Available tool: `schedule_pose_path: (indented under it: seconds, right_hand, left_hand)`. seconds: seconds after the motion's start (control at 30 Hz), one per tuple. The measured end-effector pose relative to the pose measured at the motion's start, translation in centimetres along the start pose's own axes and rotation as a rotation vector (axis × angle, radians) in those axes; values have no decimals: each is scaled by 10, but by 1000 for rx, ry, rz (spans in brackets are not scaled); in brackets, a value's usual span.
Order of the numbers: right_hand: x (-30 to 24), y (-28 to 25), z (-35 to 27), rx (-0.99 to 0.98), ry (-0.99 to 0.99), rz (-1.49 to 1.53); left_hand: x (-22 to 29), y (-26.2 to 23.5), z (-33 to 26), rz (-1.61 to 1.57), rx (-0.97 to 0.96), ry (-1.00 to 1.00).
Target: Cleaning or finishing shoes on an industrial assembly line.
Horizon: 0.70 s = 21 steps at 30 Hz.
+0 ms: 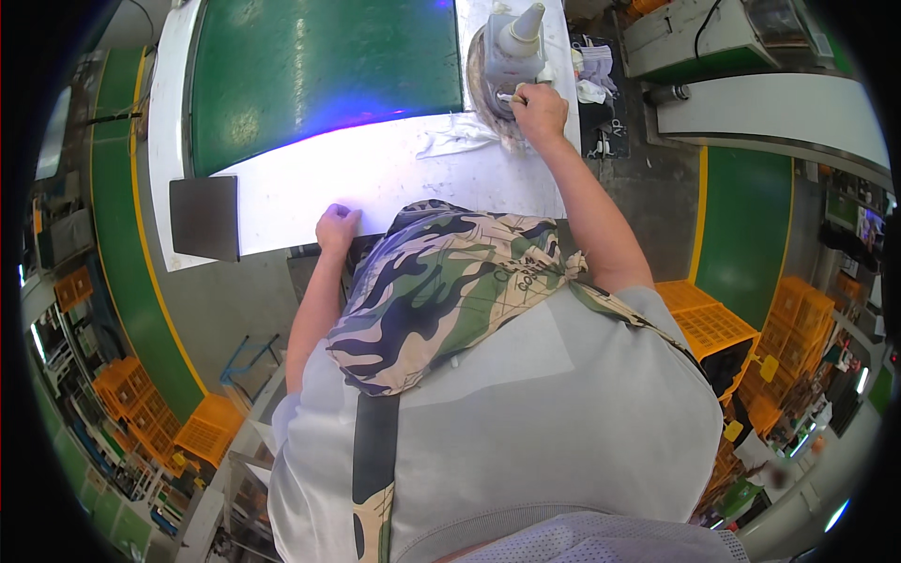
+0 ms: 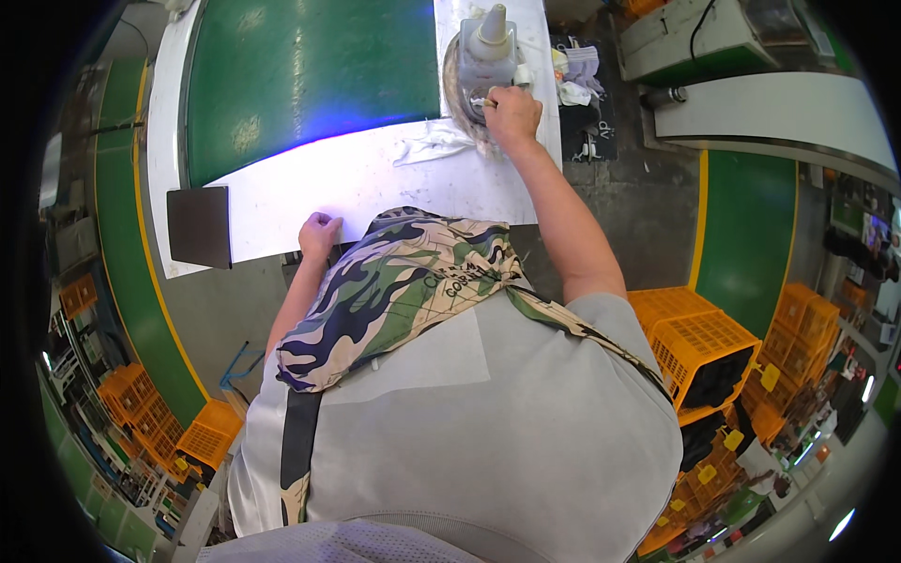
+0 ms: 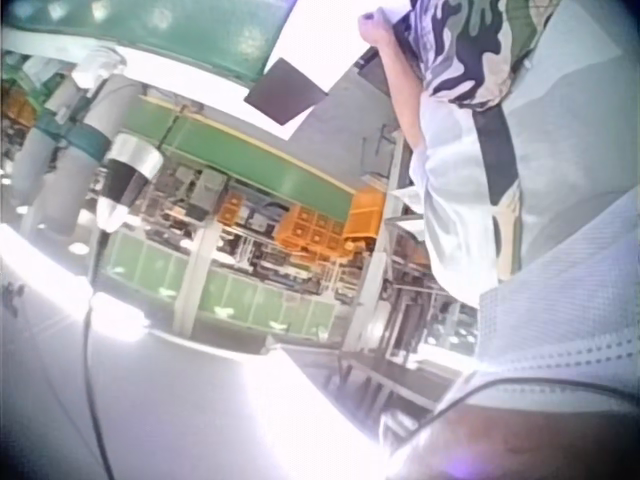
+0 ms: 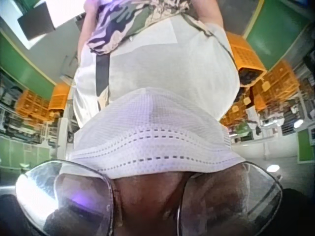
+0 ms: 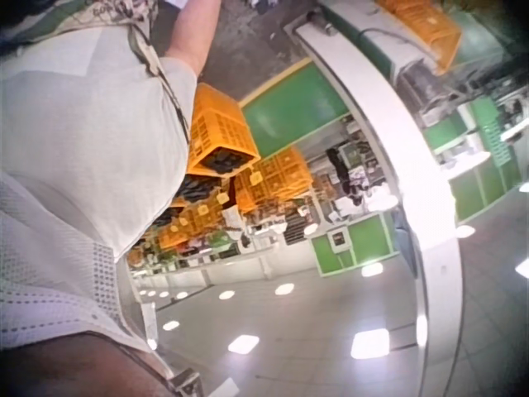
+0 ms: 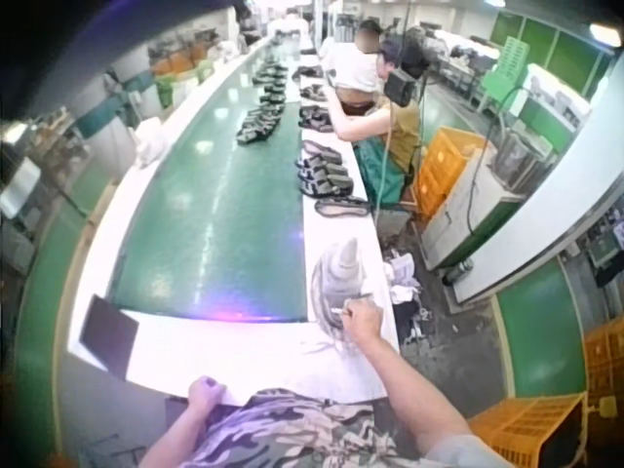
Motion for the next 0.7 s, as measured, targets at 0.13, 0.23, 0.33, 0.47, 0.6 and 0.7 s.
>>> schedule_pose_path:
  seconds: [0.13,0.23,0.33,0.47,0.6,0.7]
  right_hand:
    - [-3,-2,0,16,-15,-28]
    - [-5,-2,1,17,-25,-28]
    - [-8,0,2,5,-50,-41]
    - [-8,1,3,10,-52,-46]
    - [-8,2,5,3,-58,-59]
    - [7,10,8,-73,68,50]
  left_hand:
    - [-1,1,2,2,-5,-5]
    - [-4,1,5,1,-14,-17]
    - [-3,2,6,6,-31,-17]
    - [-1,0,6,13,-44,-27]
    - [-1,0,6,-9,-75,-34]
    - [-3,1,8,14,-79,-44]
Point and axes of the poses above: each hand's wrist, its own z-axis towards the middle knuckle, its own y-axis out of the palm, x = y × z, the point moved 9 cm from there along z, towards the middle knuckle, and after that the axes turned 2 degrees about -y, right-handed, at the moved point
